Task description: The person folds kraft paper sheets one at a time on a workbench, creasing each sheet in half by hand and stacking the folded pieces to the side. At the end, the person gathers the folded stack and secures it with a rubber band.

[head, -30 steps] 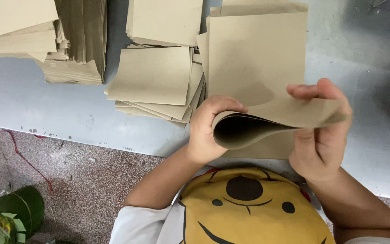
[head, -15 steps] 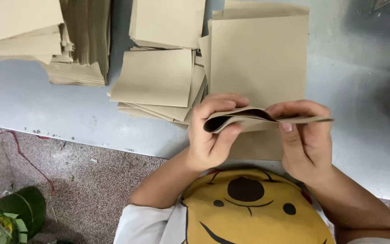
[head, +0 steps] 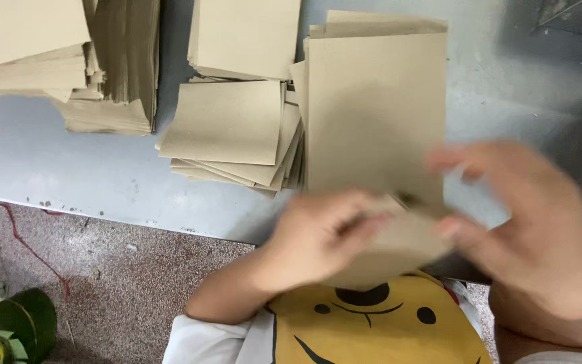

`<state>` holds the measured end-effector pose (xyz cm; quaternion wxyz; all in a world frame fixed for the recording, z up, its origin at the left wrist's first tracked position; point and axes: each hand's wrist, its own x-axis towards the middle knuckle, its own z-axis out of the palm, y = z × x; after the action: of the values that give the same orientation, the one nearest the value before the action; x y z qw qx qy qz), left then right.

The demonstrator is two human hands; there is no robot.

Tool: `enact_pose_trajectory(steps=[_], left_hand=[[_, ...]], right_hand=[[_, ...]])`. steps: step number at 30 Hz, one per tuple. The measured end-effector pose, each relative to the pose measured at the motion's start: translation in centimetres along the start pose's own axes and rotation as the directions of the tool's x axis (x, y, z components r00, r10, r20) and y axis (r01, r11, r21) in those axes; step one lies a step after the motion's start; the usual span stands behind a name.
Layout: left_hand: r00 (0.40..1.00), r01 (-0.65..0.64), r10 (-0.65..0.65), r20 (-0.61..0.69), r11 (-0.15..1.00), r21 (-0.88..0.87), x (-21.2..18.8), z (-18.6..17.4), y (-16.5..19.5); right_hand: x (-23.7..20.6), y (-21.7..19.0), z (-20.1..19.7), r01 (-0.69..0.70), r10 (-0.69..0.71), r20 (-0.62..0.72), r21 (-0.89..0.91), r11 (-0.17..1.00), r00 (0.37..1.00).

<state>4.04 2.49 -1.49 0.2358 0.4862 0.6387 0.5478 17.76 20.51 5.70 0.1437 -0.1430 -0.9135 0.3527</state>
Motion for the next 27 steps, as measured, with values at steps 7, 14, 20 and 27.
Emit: enact_pose_trajectory(steps=[7,14,20,27], left_hand=[[0.967,-0.116,0.069,0.244,0.976,0.184,-2.2,-2.9,1.8],[0.982,0.037,0.072,-0.177,0.838,0.545,-4.5,-9.5,1.5],[0.962,0.021,0.215,-0.166,0.55,0.835,-3.7,-15.4,-3.1],[0.972,0.166,-0.213,-0.101,0.31,0.936,-5.4,-12.7,-5.9]], right_hand=[[-2.4,3.1,-0.3,-0.168,0.168,-0.062,0.003,0.986,0.984],[-2.3,5.9,1.6,-0.068,0.062,-0.076,-0.078,0.995,0.995],[-0.9,3.8,4.1,0.387,-0.292,0.381,-0.204,0.899,0.878],[-1.5,4.4,5.5,0.294,-0.203,0.443,-0.147,0.945,0.873]])
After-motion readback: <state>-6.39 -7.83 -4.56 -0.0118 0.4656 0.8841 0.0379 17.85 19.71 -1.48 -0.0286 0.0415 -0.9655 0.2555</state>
